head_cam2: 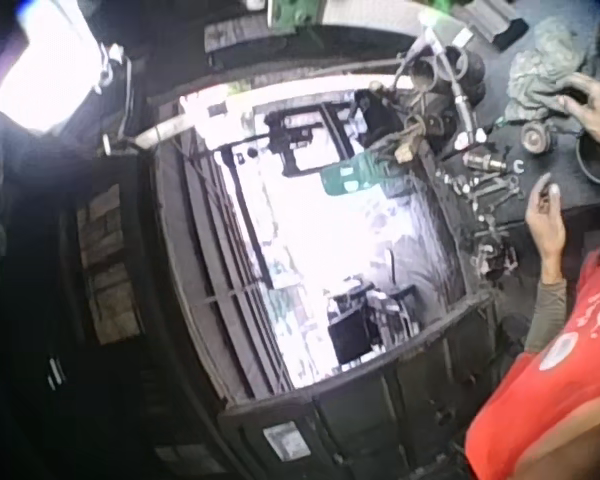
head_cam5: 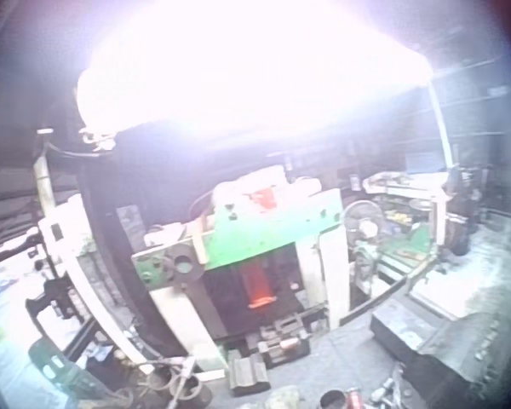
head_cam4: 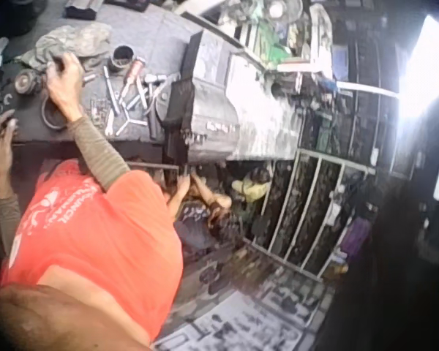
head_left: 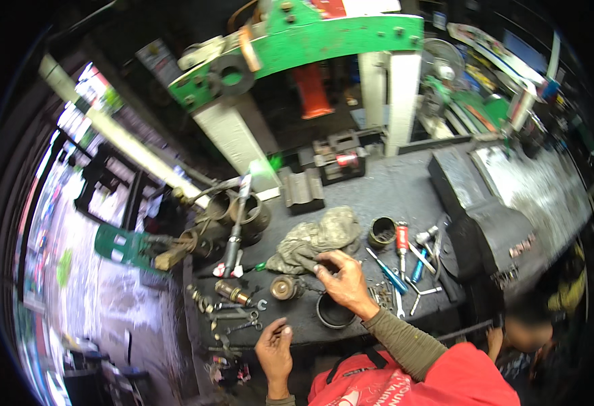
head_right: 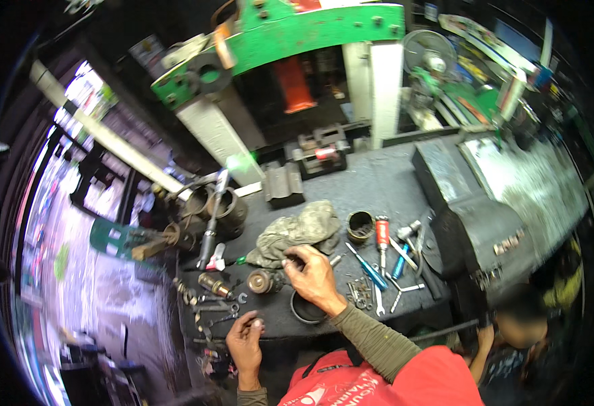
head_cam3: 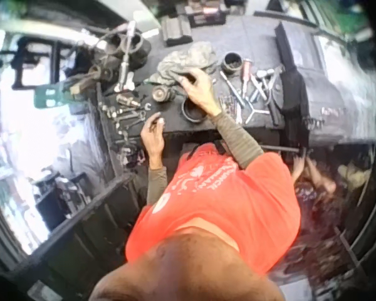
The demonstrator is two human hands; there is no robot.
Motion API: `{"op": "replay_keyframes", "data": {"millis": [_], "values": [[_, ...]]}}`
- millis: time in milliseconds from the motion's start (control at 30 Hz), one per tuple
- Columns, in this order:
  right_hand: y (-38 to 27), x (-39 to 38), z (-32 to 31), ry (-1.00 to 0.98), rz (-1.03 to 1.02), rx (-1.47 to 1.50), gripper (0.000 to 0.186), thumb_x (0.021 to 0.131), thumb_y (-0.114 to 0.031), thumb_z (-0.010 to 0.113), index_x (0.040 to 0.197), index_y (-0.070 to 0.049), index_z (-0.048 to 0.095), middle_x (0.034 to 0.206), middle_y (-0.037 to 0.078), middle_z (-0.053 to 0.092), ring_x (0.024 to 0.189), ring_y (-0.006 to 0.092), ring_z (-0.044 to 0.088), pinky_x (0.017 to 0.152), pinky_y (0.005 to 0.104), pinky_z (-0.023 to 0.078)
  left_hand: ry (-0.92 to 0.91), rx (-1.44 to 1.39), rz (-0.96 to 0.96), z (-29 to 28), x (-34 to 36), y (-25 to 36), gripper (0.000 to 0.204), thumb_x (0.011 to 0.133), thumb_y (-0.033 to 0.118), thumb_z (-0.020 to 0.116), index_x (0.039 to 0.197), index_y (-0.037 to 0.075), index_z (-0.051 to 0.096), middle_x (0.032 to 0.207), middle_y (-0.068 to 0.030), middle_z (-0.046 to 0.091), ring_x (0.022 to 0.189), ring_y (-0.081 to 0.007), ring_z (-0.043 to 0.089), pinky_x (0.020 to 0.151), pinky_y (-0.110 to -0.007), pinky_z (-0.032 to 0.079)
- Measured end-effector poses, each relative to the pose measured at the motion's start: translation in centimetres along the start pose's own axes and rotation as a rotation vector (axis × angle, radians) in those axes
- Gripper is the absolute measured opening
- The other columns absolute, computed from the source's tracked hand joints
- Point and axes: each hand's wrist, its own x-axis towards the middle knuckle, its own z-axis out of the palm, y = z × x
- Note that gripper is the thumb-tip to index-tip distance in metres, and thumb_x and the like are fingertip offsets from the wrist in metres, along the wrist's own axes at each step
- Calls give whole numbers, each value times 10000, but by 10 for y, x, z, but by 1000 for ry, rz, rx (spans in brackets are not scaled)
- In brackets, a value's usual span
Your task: The person works at a cluttered workbench in a workshop, using a torch to heat a metal component and then manipulating small parts with pliers and a screwdriver. The person repeatedly handles and adjusts the parts while another person works nearby.
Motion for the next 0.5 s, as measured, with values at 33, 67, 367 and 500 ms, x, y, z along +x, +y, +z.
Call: {"op": "replay_keyframes", "data": {"millis": [33,67,367,500], "values": [[11,-3,-4,161,-92,0,198,880,-129,723,1033,-4,710,985,139,702,844,242,687,757,341,551,-5,-4,72,-7,3,-2,260,960,14,699,1210,-55,673,983,-51,687,862,-77,625,767,-206,506],[27,-9,-20,285,-55,-54,248,851,-77,727,1082,-8,669,1030,116,656,827,211,663,722,305,546,3,31,86,-17,6,-3,266,957,9,698,1213,-57,670,986,-54,686,893,-85,628,786,-204,503],[150,24,-45,589,116,-432,1033,678,-106,914,1554,-69,367,1325,209,579,1110,333,652,1001,388,527,-57,-49,-37,-92,44,-5,214,964,30,681,1161,-52,671,924,-66,701,776,-108,656,711,-236,549],[156,45,-52,495,174,-143,788,659,-91,908,1362,-45,556,1260,146,667,1195,311,636,1048,394,488,-59,-43,22,-85,44,7,235,970,56,684,1176,-55,666,929,-71,705,784,-116,660,718,-244,553]]}}
